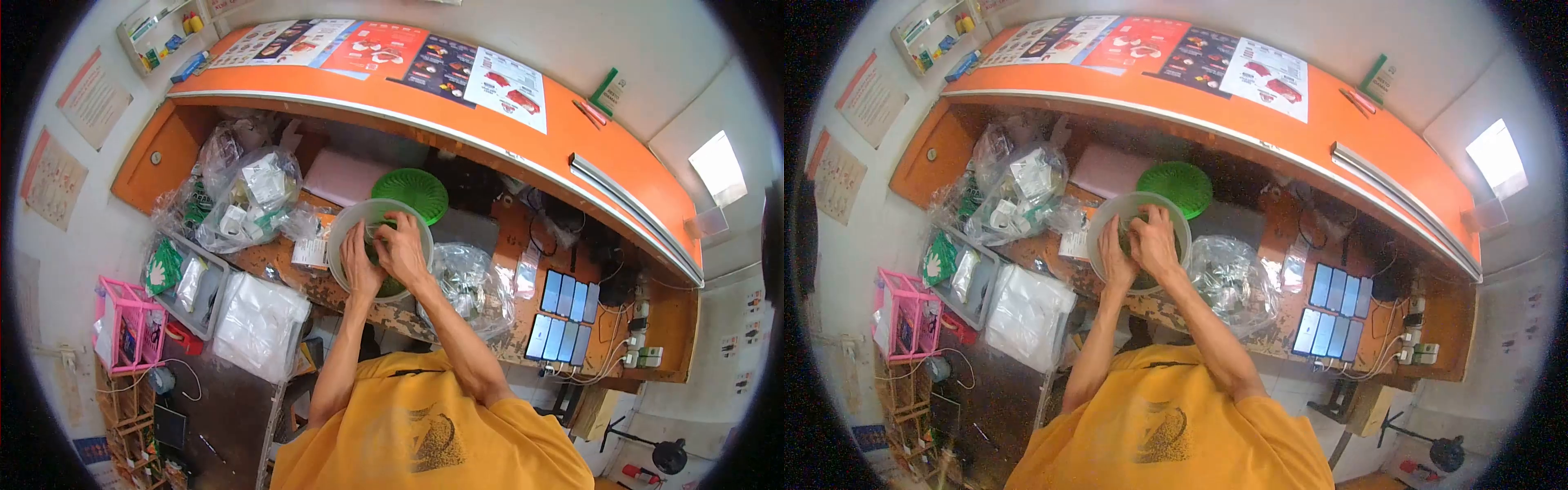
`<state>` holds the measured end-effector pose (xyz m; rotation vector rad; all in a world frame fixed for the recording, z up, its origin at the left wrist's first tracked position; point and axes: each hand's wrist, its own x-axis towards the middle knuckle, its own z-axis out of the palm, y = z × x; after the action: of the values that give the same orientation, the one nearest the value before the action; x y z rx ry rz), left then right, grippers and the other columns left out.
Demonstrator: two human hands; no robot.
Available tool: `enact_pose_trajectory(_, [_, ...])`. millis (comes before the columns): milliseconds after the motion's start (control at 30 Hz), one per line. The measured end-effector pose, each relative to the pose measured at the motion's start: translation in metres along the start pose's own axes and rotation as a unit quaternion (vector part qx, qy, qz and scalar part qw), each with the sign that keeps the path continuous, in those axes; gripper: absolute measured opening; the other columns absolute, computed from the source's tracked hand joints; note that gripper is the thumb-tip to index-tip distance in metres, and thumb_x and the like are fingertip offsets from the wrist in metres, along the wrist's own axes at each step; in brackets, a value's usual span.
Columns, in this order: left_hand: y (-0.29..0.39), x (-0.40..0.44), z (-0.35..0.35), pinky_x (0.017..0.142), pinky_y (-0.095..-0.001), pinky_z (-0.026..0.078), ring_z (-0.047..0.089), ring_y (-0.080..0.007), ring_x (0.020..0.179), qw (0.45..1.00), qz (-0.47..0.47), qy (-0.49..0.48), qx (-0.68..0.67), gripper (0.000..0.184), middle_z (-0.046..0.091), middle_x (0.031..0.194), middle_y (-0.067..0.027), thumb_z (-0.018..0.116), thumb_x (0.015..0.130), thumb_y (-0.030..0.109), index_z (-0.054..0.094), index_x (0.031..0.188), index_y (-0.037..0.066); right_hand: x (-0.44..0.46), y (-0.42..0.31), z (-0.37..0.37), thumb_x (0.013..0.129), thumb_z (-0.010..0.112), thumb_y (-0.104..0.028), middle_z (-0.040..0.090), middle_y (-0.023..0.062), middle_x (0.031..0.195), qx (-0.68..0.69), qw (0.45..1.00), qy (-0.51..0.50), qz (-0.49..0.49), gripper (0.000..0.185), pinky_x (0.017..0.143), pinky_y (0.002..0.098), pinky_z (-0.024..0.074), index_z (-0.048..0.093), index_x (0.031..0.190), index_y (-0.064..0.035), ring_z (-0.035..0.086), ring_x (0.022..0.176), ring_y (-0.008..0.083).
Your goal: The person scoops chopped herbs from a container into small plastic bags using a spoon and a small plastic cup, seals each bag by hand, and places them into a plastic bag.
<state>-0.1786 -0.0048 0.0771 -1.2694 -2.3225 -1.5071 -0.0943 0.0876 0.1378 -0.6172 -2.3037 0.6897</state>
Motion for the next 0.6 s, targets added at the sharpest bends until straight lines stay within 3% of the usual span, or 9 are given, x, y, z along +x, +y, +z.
enact_pose_trajectory(100, [0.002, -0.003, -0.01, 0.122, -0.0535, 0.024, 0.037, -0.0419, 0.145, 0.999, -0.045, -0.023, -0.007, 0.097, 0.044, 0.153, -0.0244, 0.083, 0.071, 0.01, 0.037, 0.155, 0.002, -0.003, 0.011, 0.009, 0.078, 0.075, -0.004, 0.061, 0.0219, 0.123, 0.007, 1.0, -0.012, 0.028, 0.014, 0.099, 0.0515, 0.0454, 0.072, 0.091, -0.001, 0.053, 0.117, 0.0433])
enact_pose_trajectory(200, [-0.002, 0.0, -0.019, 0.122, -0.0495, 0.028, 0.04, -0.0375, 0.145, 0.998, -0.047, -0.024, -0.019, 0.091, 0.049, 0.15, -0.0239, 0.082, 0.073, 0.01, 0.039, 0.154, 0.001, -0.003, 0.011, 0.002, 0.079, 0.075, -0.002, 0.061, 0.0218, 0.123, 0.01, 0.999, -0.025, 0.035, 0.013, 0.099, 0.0508, 0.0459, 0.072, 0.092, -0.0027, 0.053, 0.118, 0.0425])
enact_pose_trajectory(300, [-0.013, 0.012, -0.025, 0.113, -0.0402, 0.041, 0.057, -0.0273, 0.131, 0.952, -0.107, -0.126, -0.259, 0.065, 0.063, 0.136, -0.0187, 0.077, 0.085, 0.007, 0.051, 0.144, -0.001, -0.009, 0.009, -0.004, 0.08, 0.075, 0.0, 0.062, 0.021, 0.12, 0.037, 0.997, -0.047, 0.049, 0.015, 0.094, 0.0469, 0.0486, 0.073, 0.094, -0.004, 0.057, 0.113, 0.0392])
enact_pose_trajectory(400, [-0.003, 0.022, -0.033, 0.1, -0.0297, 0.049, 0.066, -0.016, 0.111, 0.854, -0.254, -0.206, -0.404, 0.033, 0.071, 0.118, -0.0102, 0.068, 0.097, 0.006, 0.063, 0.128, -0.001, -0.009, 0.006, -0.015, 0.08, 0.074, 0.003, 0.067, 0.0189, 0.109, 0.123, 0.988, -0.039, 0.086, 0.02, 0.086, 0.0431, 0.0524, 0.073, 0.1, -0.0034, 0.064, 0.102, 0.0353])
enact_pose_trajectory(433, [0.005, 0.022, -0.033, 0.093, -0.0263, 0.051, 0.067, -0.011, 0.101, 0.845, -0.244, -0.188, -0.438, 0.017, 0.072, 0.108, -0.0045, 0.064, 0.102, 0.009, 0.068, 0.116, 0.0, -0.008, 0.0, -0.025, 0.08, 0.073, 0.005, 0.068, 0.0182, 0.106, 0.139, 0.985, -0.039, 0.098, 0.023, 0.085, 0.0424, 0.0535, 0.073, 0.103, -0.002, 0.067, 0.099, 0.0348])
enact_pose_trajectory(600, [0.015, 0.017, -0.021, 0.091, -0.0271, 0.051, 0.067, -0.0116, 0.098, 0.828, -0.274, -0.159, -0.463, 0.018, 0.072, 0.106, -0.0047, 0.068, 0.101, 0.013, 0.068, 0.114, 0.0, -0.016, -0.011, -0.053, 0.082, 0.074, 0.003, 0.073, 0.0148, 0.092, 0.21, 0.965, 0.015, 0.156, 0.03, 0.078, 0.0391, 0.0559, 0.07, 0.112, -0.0011, 0.073, 0.087, 0.0287])
